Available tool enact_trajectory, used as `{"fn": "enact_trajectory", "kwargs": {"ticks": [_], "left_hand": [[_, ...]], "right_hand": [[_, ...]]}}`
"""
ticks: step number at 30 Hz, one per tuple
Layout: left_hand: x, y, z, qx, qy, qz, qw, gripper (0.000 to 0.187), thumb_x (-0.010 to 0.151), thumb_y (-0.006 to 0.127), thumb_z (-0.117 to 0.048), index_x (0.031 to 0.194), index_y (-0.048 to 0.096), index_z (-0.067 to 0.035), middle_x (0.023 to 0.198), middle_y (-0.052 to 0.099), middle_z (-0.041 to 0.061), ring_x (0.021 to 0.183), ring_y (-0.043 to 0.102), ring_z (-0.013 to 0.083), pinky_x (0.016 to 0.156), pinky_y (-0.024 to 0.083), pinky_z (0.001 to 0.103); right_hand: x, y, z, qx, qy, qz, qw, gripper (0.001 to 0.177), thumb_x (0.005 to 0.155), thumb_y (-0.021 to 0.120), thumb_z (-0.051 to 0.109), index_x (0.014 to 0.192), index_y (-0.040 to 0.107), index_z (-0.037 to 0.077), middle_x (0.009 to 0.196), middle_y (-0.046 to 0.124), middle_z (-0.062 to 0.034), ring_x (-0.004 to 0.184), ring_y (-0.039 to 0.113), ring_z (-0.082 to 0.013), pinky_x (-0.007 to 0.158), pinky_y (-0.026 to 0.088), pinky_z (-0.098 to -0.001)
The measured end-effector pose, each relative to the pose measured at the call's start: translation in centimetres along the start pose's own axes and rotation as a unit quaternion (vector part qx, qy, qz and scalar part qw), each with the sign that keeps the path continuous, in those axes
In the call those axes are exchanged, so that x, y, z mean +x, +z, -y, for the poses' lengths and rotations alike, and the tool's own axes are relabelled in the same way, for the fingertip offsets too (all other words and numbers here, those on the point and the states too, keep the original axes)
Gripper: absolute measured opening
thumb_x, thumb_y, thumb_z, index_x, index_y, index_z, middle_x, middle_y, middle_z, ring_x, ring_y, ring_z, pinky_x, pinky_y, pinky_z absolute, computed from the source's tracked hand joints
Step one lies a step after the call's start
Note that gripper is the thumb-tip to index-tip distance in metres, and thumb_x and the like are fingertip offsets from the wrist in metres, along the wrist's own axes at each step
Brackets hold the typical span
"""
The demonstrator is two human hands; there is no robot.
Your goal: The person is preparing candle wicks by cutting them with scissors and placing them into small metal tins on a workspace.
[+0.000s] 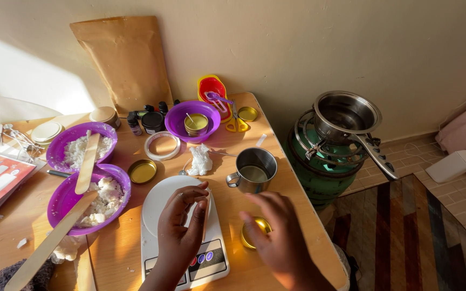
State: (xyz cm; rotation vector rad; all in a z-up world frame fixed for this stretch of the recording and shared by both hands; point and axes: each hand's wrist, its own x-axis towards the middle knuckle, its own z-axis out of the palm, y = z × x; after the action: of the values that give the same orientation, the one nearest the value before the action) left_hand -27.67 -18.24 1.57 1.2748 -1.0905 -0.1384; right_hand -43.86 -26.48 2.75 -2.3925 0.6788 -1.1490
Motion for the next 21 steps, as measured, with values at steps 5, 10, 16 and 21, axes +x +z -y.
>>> {"fn": "enact_trajectory", "kwargs": {"ticks": [5, 10, 16, 21], "left_hand": [[-0.9, 0.8, -0.2, -0.062, -0.021, 0.048, 0.997, 0.017, 0.090, 0.054, -0.015, 0.097, 0.066, -0.005, 0.099, 0.064, 0.008, 0.114, 0.064, 0.0265, 0.090, 0.053, 0.034], [-1.0, 0.6, 0.3, -0.162, -0.050, 0.028, 0.985, 0.014, 0.090, 0.057, -0.013, 0.095, 0.065, -0.002, 0.099, 0.057, 0.008, 0.111, 0.067, 0.0305, 0.087, 0.057, 0.036], [-0.8, 0.3, 0.4, -0.183, -0.066, 0.026, 0.981, 0.009, 0.084, 0.066, -0.009, 0.086, 0.069, -0.002, 0.095, 0.061, 0.009, 0.111, 0.065, 0.0298, 0.091, 0.055, 0.036], [-0.4, 0.1, -0.9, -0.166, -0.044, 0.094, 0.981, 0.030, 0.086, 0.061, -0.034, 0.094, 0.057, -0.005, 0.109, 0.055, 0.011, 0.107, 0.057, 0.0206, 0.093, 0.049, 0.034]], "right_hand": [[1.6, 1.6, 4.0, 0.152, 0.016, 0.030, 0.988, 0.031, 0.090, 0.058, 0.018, 0.120, 0.057, 0.007, 0.108, 0.060, -0.0075, 0.094, 0.060, -0.0180, 0.074, 0.051, -0.0287], [2.3, 2.4, 4.2, 0.201, 0.027, 0.015, 0.979, 0.024, 0.087, 0.063, 0.012, 0.110, 0.065, 0.007, 0.100, 0.062, -0.0074, 0.086, 0.062, -0.0146, 0.073, 0.054, -0.0250], [2.4, 2.5, 3.9, 0.250, 0.061, 0.002, 0.966, 0.012, 0.084, 0.066, 0.010, 0.092, 0.073, 0.004, 0.086, 0.061, -0.0053, 0.082, 0.063, -0.0134, 0.072, 0.054, -0.0224], [2.4, 3.1, 3.9, 0.354, 0.090, -0.019, 0.931, 0.011, 0.089, 0.059, 0.007, 0.089, 0.067, -0.001, 0.087, 0.057, -0.0078, 0.086, 0.060, -0.0147, 0.081, 0.051, -0.0253]]}}
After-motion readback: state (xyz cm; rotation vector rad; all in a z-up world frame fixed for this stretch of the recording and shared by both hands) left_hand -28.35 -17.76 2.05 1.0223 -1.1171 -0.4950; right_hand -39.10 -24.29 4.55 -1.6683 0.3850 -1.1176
